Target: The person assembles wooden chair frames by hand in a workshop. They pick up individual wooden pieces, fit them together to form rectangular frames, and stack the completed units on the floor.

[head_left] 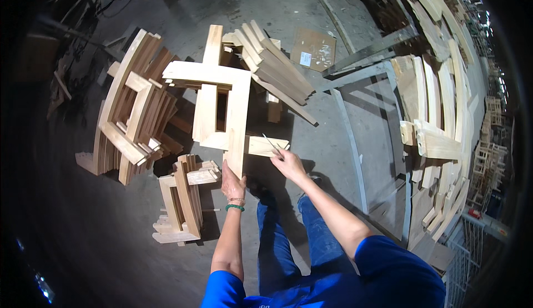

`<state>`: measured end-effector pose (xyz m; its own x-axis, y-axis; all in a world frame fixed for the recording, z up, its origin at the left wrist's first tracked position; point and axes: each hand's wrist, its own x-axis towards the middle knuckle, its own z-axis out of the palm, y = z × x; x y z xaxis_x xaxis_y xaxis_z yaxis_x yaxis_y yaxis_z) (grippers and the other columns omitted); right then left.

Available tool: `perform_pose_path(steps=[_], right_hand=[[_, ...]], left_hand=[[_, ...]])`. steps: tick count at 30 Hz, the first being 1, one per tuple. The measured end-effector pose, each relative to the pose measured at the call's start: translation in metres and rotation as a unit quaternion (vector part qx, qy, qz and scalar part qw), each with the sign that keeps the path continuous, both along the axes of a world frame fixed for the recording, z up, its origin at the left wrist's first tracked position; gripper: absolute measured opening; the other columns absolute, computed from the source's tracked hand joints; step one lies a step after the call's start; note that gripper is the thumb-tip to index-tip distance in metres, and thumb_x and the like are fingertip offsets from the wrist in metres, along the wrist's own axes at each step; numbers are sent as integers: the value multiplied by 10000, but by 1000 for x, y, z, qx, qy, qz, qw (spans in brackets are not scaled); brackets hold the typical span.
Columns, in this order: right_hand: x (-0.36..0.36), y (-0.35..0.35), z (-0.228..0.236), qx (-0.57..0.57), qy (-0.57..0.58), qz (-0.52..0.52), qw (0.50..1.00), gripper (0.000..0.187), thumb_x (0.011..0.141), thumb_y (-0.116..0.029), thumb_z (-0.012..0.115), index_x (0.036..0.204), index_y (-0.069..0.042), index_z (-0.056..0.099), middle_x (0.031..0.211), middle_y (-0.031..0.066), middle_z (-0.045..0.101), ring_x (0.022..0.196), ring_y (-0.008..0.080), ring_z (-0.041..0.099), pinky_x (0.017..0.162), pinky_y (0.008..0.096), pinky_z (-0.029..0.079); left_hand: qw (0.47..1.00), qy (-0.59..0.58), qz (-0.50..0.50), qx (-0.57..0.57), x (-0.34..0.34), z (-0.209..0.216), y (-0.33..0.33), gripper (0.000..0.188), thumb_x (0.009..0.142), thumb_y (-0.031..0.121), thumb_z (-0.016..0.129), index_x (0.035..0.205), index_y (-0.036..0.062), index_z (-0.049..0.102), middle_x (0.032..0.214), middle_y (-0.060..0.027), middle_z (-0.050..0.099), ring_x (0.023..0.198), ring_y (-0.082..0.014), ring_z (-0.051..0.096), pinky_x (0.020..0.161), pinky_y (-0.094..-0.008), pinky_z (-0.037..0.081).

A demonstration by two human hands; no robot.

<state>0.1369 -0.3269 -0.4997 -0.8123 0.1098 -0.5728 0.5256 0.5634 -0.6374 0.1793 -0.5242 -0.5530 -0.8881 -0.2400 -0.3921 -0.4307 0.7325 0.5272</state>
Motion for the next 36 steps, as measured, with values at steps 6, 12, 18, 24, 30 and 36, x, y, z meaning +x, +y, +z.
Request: perform_pose_path(steps=[6,12,18,24,30,36], right_hand=[[89,89,24,2,-32,-41,999,349,788,-313,648,1032,-63,646,899,106,697,850,247,676,756,347,519],[141,180,136,-130,-8,-15,991,376,838,-294,632,1088,-13,624,899,112,693,839,210,673,746,312,508],[166,321,288,-121,191,-163,960,286,878,-194,650,1122,-49,615,1052,60,642,957,113,596,851,280,480],[161,564,342,526,239,-192,793,635,742,-455,709,1175,-9,577,1149,160,589,1045,318,583,890,412,455],[80,664,330,415,63,-117,900,859,691,-554,691,1301,13,481,1278,238,525,1176,326,525,990,396,404],[92,681,366,355,233,-186,886,596,827,-392,621,1199,67,545,1182,188,571,1081,247,539,935,337,394]], left_hand=[[995,-42,-15,-88,-15,16,30,919,616,216,828,1376,74,332,1152,-205,581,1032,-382,572,879,-423,462],[999,45,3,-10,3,37,51,967,679,312,777,1445,94,229,1226,-204,568,1052,-388,572,896,-443,441],[950,150,-139,-235,24,64,85,968,764,559,650,1469,84,188,1446,-179,344,1295,-356,366,1025,-452,348],[977,105,-183,39,69,82,160,709,837,405,627,1358,-2,371,1371,-238,405,1254,-343,420,1013,-418,370],[954,-125,-171,211,137,77,213,479,833,260,624,1251,48,526,1185,-163,610,1047,-295,615,885,-372,481],[942,-212,-192,179,175,74,212,456,836,360,596,1235,145,541,1166,-111,625,1071,-298,591,894,-394,473]])
